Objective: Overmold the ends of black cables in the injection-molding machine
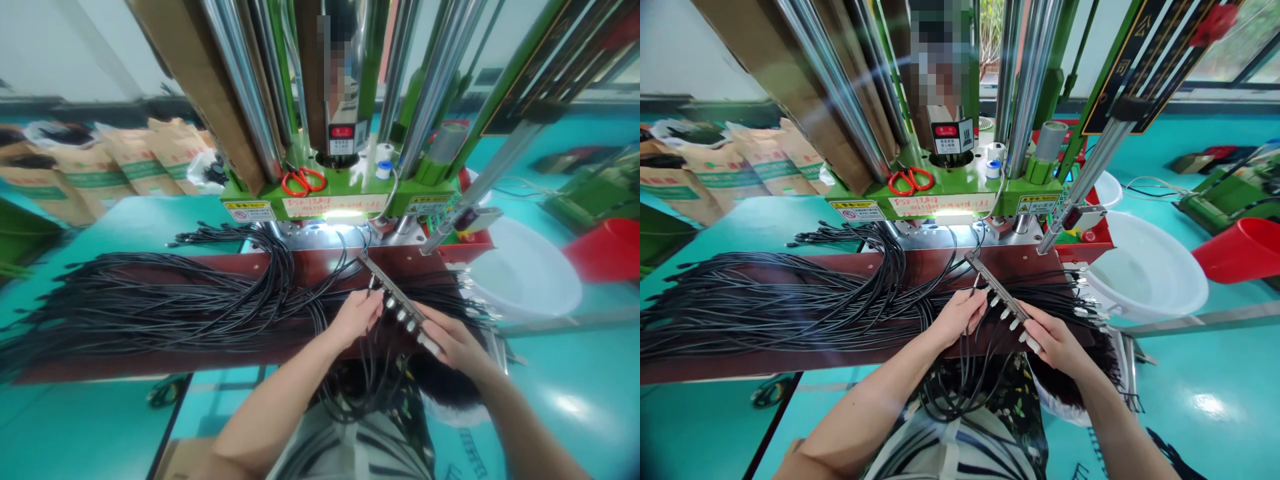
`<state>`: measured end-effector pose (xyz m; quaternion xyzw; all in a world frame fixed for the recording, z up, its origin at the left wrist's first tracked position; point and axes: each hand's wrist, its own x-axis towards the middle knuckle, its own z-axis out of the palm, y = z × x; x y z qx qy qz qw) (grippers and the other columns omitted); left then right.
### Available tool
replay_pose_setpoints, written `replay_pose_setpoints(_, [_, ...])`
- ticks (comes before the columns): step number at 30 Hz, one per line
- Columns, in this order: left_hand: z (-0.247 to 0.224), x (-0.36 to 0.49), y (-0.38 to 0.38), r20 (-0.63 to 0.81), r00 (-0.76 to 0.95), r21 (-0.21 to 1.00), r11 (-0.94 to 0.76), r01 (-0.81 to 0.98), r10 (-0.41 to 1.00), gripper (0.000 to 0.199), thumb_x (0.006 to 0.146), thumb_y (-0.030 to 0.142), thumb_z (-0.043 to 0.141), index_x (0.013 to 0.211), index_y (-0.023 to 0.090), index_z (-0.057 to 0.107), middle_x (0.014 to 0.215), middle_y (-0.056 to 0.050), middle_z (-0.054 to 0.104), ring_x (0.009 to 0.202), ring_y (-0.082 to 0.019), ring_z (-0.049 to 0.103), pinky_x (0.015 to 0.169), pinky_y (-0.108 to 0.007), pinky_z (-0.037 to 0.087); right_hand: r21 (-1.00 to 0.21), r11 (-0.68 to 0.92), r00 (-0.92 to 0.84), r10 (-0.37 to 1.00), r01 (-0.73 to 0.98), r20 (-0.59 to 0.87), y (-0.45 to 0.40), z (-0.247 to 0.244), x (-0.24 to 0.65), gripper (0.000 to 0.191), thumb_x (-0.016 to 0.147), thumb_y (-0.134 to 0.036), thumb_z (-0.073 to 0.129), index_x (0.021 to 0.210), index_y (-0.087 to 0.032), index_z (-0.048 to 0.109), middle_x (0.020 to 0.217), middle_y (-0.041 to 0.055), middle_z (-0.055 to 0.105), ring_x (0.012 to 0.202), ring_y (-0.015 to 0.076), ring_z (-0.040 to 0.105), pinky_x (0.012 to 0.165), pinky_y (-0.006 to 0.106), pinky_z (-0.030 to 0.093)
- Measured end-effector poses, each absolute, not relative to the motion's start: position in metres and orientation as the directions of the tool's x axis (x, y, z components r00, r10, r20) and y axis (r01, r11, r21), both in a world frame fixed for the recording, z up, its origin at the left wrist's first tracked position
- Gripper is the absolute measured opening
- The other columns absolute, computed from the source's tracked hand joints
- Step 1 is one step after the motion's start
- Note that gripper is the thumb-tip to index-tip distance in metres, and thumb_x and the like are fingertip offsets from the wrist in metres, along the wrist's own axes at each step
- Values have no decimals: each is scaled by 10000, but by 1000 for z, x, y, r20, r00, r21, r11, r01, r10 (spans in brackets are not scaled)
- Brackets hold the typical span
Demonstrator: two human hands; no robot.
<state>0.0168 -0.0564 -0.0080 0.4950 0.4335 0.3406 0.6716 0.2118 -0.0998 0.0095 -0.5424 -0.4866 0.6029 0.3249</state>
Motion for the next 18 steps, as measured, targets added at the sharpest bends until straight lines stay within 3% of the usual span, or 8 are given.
replay_pose_setpoints(3, [-1, 14, -56, -142, 280, 985, 163, -51, 949, 284, 825, 469, 405, 775, 190, 425, 481, 76, 432, 350, -53, 372, 334, -150, 293, -934, -334, -179, 918, 131, -353, -101, 7, 214, 609, 801, -488, 540, 1300, -151, 450, 608, 13, 534, 376, 35, 290, 313, 146, 195])
replay_pose_setpoints(5, [4, 11, -56, -66, 131, 995, 75, -64, 989, 230, 828, 432, 422, 846, 205, 397, 490, 93, 424, 358, -50, 374, 350, -143, 301, -938, -320, -171, 925, 130, -339, -102, 4, 216, 595, 815, -487, 521, 1311, -167, 438, 606, 4, 518, 375, 37, 296, 313, 146, 202])
replay_pose_setpoints(7, [6, 8, -55, -49, 87, 998, 52, -35, 995, 239, 839, 435, 403, 813, 197, 414, 445, 99, 381, 339, -45, 343, 349, -139, 283, -941, -315, -178, 926, 124, -333, -102, 1, 218, 585, 819, -485, 520, 1309, -176, 441, 613, 2, 510, 379, 38, 299, 313, 145, 201])
replay_pose_setpoints(12, [7, 3, -55, -266, 356, 955, 294, -27, 896, 448, 818, 568, 343, 601, 179, 385, 399, 68, 351, 288, -40, 276, 289, -152, 169, -944, -313, -205, 922, 99, -328, -101, -2, 221, 574, 812, -483, 540, 1296, -186, 460, 600, -10, 483, 386, 43, 300, 311, 146, 217])
replay_pose_setpoints(18, [15, -1, -53, -281, 611, 833, 504, -228, 740, 468, 795, 556, 421, 551, 178, 294, 420, 75, 273, 345, -30, 255, 340, -138, 145, -937, -318, -167, 925, 147, -340, -105, 5, 220, 569, 812, -483, 535, 1290, -180, 474, 639, 24, 539, 390, 44, 300, 316, 144, 208])
